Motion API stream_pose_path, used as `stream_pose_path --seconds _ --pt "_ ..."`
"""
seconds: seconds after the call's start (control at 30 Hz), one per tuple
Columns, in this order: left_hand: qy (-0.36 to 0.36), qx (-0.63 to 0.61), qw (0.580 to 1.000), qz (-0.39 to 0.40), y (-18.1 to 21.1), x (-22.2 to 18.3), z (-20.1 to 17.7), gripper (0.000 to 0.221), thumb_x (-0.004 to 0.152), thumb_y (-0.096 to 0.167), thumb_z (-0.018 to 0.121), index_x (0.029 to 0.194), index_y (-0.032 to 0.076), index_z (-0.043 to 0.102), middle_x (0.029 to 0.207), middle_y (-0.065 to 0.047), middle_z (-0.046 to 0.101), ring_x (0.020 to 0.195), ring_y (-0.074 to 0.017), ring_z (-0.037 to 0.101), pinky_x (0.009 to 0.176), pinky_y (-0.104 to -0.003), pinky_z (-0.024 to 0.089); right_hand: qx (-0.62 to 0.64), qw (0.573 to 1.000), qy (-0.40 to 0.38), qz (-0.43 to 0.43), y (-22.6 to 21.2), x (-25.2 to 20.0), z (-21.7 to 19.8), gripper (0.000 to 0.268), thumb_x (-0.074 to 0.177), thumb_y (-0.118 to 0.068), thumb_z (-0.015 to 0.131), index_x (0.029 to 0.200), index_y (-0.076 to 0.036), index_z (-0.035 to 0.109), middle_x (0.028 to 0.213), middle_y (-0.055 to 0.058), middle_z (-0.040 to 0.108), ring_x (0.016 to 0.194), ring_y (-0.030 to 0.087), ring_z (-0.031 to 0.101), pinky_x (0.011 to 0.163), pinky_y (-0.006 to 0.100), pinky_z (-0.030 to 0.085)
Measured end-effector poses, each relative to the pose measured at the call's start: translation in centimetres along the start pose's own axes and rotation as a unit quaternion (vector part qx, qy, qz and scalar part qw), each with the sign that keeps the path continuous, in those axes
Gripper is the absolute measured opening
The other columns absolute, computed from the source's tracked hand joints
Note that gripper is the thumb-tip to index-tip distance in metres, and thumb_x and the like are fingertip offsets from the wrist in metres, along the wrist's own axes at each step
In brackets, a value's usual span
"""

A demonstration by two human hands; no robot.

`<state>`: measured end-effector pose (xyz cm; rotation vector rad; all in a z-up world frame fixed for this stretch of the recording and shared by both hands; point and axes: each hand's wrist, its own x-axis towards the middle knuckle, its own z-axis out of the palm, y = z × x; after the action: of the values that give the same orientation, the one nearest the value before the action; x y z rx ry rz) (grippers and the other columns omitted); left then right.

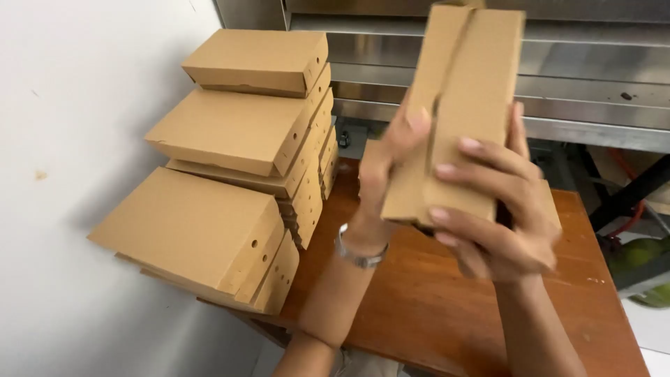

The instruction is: Folding cardboard food boxes, placing a plastic spoon inside each, and stacking them on a table.

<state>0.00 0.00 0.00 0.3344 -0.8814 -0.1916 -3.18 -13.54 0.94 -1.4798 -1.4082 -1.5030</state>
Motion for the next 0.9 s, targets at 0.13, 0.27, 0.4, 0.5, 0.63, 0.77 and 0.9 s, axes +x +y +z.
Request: stream_pose_path --seconds 0.13,0.27,0.4,0.5,0.63,0.77,0.9 --pt "0.106 0.157 0.981 -0.053 1.5 -0.9 7.9 0.097 0.086 0.023 0.063 0.170 0.018 0.015 0.154 -0.020 0.041 0.125 -0.0342 0.053 0.099 -0.044 0.054 -0.027 0.998 0.048 0.001 -1.3 0.9 -1.1 0.025 0.104 -0.031 0.049 0.093 -0.012 0.062 0.100 0.025 0.064 0.106 0.044 0.059 0.118 0.080 0.041" --pt "0.072 0.234 0.969 -0.040 1.5 -0.8 10.2 0.098 0.083 0.024 0.050 0.168 0.017 0.002 0.171 -0.012 0.020 0.144 -0.0289 0.037 0.123 -0.048 0.038 -0.066 0.993 0.099 -0.026 -0.5 -0.4 -1.8 0.032 0.108 -0.034 0.047 0.090 -0.009 0.055 0.091 0.022 0.063 0.097 0.047 0.062 0.100 0.061 0.054" --pt "0.066 0.231 0.971 -0.012 1.3 -0.9 10.1 0.092 0.085 0.019 0.046 0.167 0.013 0.003 0.175 -0.007 0.011 0.158 -0.0266 0.025 0.135 -0.049 0.027 -0.070 0.984 0.161 -0.028 -0.3 -0.1 -0.9 0.032 0.109 -0.035 0.049 0.089 -0.009 0.052 0.089 0.018 0.058 0.091 0.042 0.065 0.089 0.044 0.054" --pt "0.061 0.261 0.963 0.000 1.5 -1.1 9.9 0.088 0.087 0.020 0.046 0.166 0.012 0.006 0.176 -0.008 0.010 0.162 -0.0251 0.021 0.139 -0.048 0.022 -0.063 0.979 0.192 -0.026 -0.1 -0.1 -0.6 0.033 0.108 -0.036 0.050 0.087 -0.011 0.052 0.089 0.016 0.058 0.090 0.040 0.065 0.087 0.042 0.054" --pt "0.054 0.260 0.964 -0.002 1.5 -1.1 10.3 0.090 0.086 0.019 0.045 0.166 0.011 0.003 0.177 -0.007 0.006 0.162 -0.0247 0.019 0.139 -0.048 0.022 -0.077 0.983 0.165 -0.026 -0.3 -0.3 -1.1 0.033 0.107 -0.034 0.050 0.086 -0.010 0.053 0.089 0.016 0.057 0.088 0.042 0.066 0.086 0.044 0.054" --pt "0.047 0.301 0.953 0.011 1.4 -1.2 10.2 0.088 0.088 0.022 0.045 0.165 0.011 0.005 0.178 -0.006 0.004 0.166 -0.0227 0.014 0.141 -0.046 0.019 -0.076 0.983 0.158 -0.047 -0.2 -0.1 -1.1 0.027 0.107 -0.028 0.051 0.089 -0.009 0.053 0.089 0.016 0.055 0.084 0.041 0.064 0.083 0.043 0.054" --pt "0.051 0.314 0.948 0.003 1.5 -1.2 10.4 0.090 0.086 0.023 0.045 0.166 0.012 0.004 0.177 -0.006 0.007 0.162 -0.0227 0.020 0.139 -0.046 0.023 -0.085 0.987 0.129 -0.042 -0.5 -0.4 -1.7 0.025 0.105 -0.026 0.052 0.088 -0.008 0.054 0.090 0.017 0.054 0.081 0.042 0.064 0.080 0.042 0.054"
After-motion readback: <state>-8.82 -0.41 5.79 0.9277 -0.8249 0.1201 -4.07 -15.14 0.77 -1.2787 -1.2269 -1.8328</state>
